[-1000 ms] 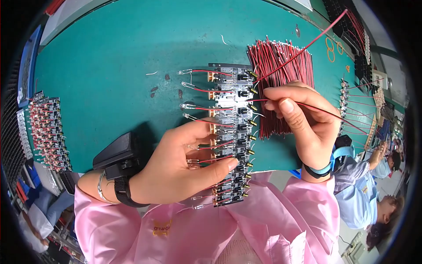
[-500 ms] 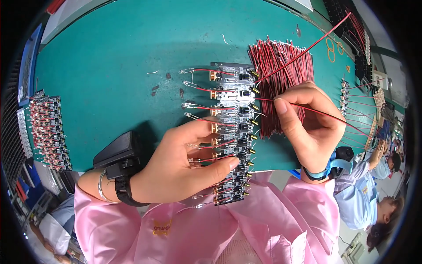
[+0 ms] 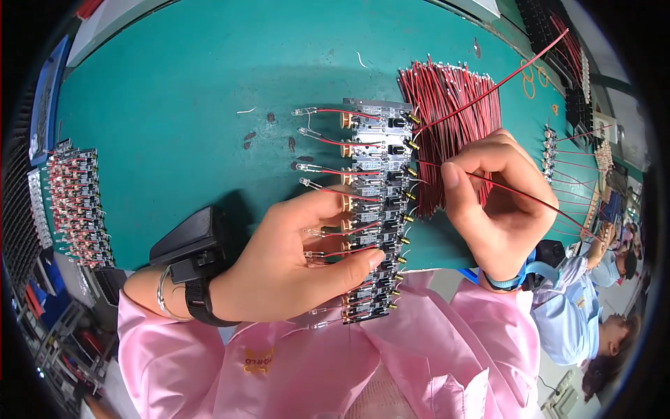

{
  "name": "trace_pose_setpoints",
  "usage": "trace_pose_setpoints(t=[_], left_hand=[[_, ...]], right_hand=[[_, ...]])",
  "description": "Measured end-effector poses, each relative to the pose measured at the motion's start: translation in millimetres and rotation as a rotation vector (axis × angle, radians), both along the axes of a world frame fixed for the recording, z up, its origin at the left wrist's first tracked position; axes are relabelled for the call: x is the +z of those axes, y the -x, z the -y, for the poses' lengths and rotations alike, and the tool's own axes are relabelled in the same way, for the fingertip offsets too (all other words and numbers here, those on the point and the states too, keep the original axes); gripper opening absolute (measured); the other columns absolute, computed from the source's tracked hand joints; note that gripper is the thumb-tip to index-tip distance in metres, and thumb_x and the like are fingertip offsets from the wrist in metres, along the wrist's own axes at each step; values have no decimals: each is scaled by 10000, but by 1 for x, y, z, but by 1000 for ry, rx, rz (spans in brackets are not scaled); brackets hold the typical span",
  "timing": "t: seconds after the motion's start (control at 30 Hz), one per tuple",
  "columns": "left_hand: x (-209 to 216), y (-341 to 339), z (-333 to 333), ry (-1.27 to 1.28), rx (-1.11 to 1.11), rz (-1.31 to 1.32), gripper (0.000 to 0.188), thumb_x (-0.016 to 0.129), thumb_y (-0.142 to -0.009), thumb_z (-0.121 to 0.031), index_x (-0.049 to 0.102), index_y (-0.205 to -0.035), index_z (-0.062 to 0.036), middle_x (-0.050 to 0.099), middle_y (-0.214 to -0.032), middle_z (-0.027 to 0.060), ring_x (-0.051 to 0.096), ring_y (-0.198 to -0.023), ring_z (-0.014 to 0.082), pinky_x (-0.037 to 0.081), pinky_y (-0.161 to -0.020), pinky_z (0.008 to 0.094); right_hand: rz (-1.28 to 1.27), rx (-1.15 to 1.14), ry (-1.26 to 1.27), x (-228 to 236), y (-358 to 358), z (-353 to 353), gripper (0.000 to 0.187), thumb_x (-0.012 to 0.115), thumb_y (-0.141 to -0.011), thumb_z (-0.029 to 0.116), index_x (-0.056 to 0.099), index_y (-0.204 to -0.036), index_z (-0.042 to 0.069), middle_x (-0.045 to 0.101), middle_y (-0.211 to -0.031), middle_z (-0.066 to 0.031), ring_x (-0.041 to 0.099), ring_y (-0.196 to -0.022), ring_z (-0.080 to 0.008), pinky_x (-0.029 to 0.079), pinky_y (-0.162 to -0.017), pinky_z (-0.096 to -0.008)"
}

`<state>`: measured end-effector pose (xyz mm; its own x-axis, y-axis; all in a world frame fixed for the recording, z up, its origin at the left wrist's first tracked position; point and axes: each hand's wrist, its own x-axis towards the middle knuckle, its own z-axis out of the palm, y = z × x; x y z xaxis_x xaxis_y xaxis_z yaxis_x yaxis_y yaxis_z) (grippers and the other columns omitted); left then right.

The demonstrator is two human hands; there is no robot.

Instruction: The person picks up red and black wires from a pile and inserts them into connectors on a circuit board strip. After filling the connectors, the person sets the strip aside and picks up a new circuit board strip to repeat the process.

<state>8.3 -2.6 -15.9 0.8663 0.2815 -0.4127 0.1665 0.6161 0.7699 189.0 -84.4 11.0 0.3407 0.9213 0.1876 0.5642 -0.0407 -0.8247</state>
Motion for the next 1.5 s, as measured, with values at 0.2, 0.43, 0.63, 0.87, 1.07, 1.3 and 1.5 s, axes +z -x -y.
trace_pose_setpoints(t=[0.2, 0.43, 0.63, 0.87, 1.07, 1.3, 1.5], left_hand=[[0, 1, 1, 6, -11, -9, 315, 590, -738, 9, 495, -1038, -9, 554, -923, 15, 529, -861, 80, 444, -731, 231], [3, 1, 1, 24, -15, -40, 319, 592, -739, 2, 491, -1041, -16, 555, -921, 15, 532, -854, 80, 453, -708, 226], [3, 1, 1, 9, -28, -38, 318, 594, -740, -1, 490, -1040, -18, 557, -916, 15, 532, -850, 81, 456, -700, 227], [2, 1, 2, 6, -11, -14, 308, 590, -742, 1, 491, -1034, -9, 556, -913, 14, 529, -846, 75, 453, -703, 225], [1, 1, 2, -7, 1, 15, 303, 585, -745, 6, 490, -1033, 0, 553, -912, 10, 525, -845, 68, 447, -714, 219], [3, 1, 2, 13, -8, 12, 300, 577, -750, 10, 488, -1036, 6, 547, -928, 9, 521, -852, 66, 447, -711, 217], [3, 1, 3, -7, 5, 8, 294, 570, -753, 14, 488, -1035, 9, 544, -929, 9, 518, -854, 64, 447, -704, 211]], right_hand=[[131, 24, -30, -3, 1, -2, 83, 596, -638, -71, 531, -678, -38, 515, -654, -51, 438, -585, -116, 331, -540, -225], [117, 31, -34, -6, 3, -4, 82, 601, -633, -71, 534, -667, -37, 521, -646, -50, 439, -578, -117, 329, -535, -230], [39, 3, -4, -5, 5, -3, 74, 600, -639, -69, 539, -663, -34, 524, -636, -52, 443, -568, -116, 323, -529, -228], [56, 0, -49, -10, 2, -5, 103, 642, -612, -43, 547, -618, -4, 515, -576, -35, 440, -514, -111, 332, -488, -222], [50, 14, 30, -7, 4, -1, 92, 611, -657, -59, 528, -639, -23, 516, -608, -45, 447, -553, -113, 321, -527, -225], [78, 4, 21, -8, 5, 0, 102, 609, -661, -59, 521, -629, -19, 510, -602, -42, 443, -548, -110, 320, -524, -224], [94, 31, 33, -7, 5, -1, 103, 609, -660, -56, 520, -629, -16, 504, -602, -37, 439, -547, -103, 319, -521, -216]])
